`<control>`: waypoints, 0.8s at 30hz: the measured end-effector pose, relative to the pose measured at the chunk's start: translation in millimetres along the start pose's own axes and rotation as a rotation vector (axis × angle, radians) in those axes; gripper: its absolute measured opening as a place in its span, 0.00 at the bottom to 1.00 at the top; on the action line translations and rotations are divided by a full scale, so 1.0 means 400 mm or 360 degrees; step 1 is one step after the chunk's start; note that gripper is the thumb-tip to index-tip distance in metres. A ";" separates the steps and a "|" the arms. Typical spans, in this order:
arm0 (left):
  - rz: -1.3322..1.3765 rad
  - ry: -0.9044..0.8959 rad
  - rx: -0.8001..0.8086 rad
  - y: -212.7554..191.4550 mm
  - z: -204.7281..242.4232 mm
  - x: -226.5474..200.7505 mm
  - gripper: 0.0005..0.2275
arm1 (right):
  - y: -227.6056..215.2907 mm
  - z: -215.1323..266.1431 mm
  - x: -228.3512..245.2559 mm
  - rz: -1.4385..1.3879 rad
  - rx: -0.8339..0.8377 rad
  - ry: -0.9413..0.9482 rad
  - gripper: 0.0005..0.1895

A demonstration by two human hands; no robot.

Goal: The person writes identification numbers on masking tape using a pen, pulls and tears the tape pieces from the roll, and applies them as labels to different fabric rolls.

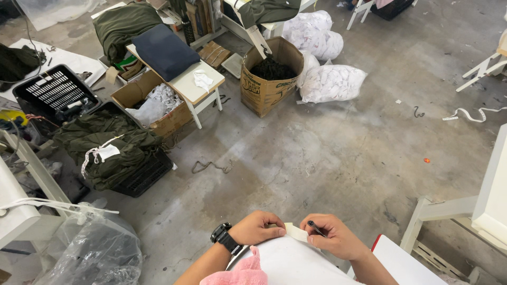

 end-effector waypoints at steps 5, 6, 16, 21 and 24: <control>0.0018 0.0014 -0.0010 0.003 -0.004 0.005 0.12 | -0.001 0.001 0.004 0.0021 -0.0009 0.0005 0.06; 0.0014 0.0021 -0.0017 0.003 -0.004 0.006 0.12 | -0.001 0.002 0.000 0.0000 -0.0016 0.0016 0.06; -0.0018 0.0066 0.0000 0.010 -0.004 0.005 0.12 | 0.003 0.007 -0.003 -0.0023 -0.0023 -0.0015 0.06; -0.0017 0.0038 -0.0002 0.012 -0.006 0.008 0.12 | 0.006 0.007 0.007 0.0029 -0.0014 -0.0083 0.06; -0.0049 0.0086 -0.0006 0.012 -0.006 0.002 0.12 | 0.005 0.010 -0.004 -0.0019 -0.0026 -0.0020 0.05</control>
Point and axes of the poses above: each hand's wrist, its own z-axis away from the middle knuckle, its own y-axis out of the palm, x = y × z, the point moved 9 cm from there along -z, towards the middle knuckle, and after that the axes turned 9 degrees about -y, right-handed, at the moved point
